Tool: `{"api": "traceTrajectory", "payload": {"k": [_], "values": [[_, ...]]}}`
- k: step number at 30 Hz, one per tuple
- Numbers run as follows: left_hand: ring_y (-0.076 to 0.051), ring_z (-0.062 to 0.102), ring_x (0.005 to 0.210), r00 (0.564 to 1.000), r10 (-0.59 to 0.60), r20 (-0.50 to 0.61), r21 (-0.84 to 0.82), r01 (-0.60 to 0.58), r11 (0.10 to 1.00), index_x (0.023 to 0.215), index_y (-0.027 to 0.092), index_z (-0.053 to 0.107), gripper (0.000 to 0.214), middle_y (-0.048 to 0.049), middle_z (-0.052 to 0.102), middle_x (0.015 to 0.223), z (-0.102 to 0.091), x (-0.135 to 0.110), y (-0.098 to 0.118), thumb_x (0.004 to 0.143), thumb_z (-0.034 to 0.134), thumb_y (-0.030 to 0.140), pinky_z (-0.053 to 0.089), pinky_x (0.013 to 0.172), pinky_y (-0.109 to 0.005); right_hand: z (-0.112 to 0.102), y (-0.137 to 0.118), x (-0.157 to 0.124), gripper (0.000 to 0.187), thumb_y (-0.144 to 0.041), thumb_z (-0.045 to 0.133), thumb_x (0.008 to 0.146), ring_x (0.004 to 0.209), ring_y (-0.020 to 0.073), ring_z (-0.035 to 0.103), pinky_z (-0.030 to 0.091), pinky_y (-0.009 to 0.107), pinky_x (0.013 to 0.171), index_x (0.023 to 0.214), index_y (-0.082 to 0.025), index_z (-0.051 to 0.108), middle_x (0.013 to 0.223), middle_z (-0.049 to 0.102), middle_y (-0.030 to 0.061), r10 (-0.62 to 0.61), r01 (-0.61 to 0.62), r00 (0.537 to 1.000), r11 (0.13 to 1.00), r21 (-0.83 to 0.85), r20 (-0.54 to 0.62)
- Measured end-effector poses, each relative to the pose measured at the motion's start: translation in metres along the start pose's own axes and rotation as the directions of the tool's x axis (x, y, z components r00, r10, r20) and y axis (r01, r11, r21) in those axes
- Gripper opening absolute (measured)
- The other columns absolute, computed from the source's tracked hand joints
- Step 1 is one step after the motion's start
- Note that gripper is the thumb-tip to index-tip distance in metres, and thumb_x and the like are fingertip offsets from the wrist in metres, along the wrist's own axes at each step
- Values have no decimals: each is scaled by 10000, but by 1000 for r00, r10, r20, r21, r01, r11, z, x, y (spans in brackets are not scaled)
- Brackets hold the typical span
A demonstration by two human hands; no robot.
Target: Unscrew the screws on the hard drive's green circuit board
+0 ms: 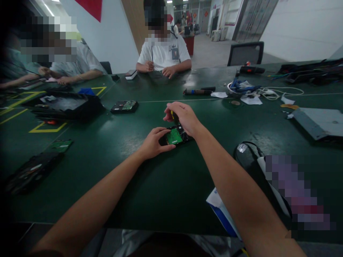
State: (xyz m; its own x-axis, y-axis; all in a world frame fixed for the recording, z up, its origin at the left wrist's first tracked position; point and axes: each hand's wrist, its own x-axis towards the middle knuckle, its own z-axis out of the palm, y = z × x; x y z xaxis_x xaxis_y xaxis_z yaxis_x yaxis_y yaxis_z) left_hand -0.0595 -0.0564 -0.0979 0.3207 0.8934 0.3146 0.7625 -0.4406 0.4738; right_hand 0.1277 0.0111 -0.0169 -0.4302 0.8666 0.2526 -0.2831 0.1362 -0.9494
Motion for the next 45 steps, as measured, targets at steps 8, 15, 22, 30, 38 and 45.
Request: {"api": "traceTrajectory", "payload": {"k": [8, 15, 22, 30, 38, 45], "values": [[-347, 564, 1341, 1000, -5, -2, 6, 5, 1000, 1411, 229, 648, 744, -143, 605, 1435, 0, 0, 1, 813, 799, 645, 476, 1154, -525, 1, 0, -1, 275, -496, 766, 910, 710, 134, 628, 524, 295, 735, 822, -238, 724, 731, 643, -19, -42, 42, 999, 999, -8, -13], [-342, 562, 1350, 1000, -3, -3, 6, 3, 1000, 1406, 233, 646, 739, -138, 608, 1440, 0, 1, 1, 811, 803, 642, 470, 1162, -524, 0, 1, -1, 314, -497, 751, 920, 673, 148, 617, 526, 320, 713, 760, -233, 693, 707, 608, -12, -20, 20, 1000, 997, 71, 1], [-347, 568, 1339, 1000, 0, -6, 12, 0, 1000, 1411, 220, 644, 753, -149, 607, 1433, 1, 0, -1, 812, 796, 650, 476, 1154, -523, -2, 3, 3, 360, -479, 565, 967, 700, 161, 614, 515, 317, 709, 823, -213, 759, 712, 625, 19, -23, 24, 999, 998, 50, -32], [-348, 569, 1330, 1000, -1, -8, 2, 1, 1000, 1415, 208, 645, 769, -156, 607, 1421, 2, 0, -2, 812, 793, 660, 482, 1146, -526, -2, 4, 2, 169, -356, 732, 904, 741, 144, 614, 517, 308, 703, 800, -223, 733, 864, 658, 15, -78, 79, 996, 997, 20, -50], [-354, 568, 1334, 1000, 9, -5, 10, -9, 1000, 1414, 207, 644, 770, -162, 603, 1427, 2, -1, -2, 807, 798, 655, 485, 1142, -529, -3, 4, 2, 209, -402, 727, 920, 736, 142, 608, 519, 303, 709, 815, -221, 730, 811, 638, 9, -66, 66, 997, 998, -4, -36], [-360, 557, 1356, 1000, 27, 10, 5, -27, 1000, 1432, 214, 623, 817, -159, 597, 1447, 0, 0, -2, 776, 818, 662, 463, 1164, -542, 0, 2, 2, 208, -391, 721, 918, 731, 145, 605, 514, 307, 700, 805, -216, 721, 805, 633, 16, -55, 53, 996, 998, -21, -67]]}}
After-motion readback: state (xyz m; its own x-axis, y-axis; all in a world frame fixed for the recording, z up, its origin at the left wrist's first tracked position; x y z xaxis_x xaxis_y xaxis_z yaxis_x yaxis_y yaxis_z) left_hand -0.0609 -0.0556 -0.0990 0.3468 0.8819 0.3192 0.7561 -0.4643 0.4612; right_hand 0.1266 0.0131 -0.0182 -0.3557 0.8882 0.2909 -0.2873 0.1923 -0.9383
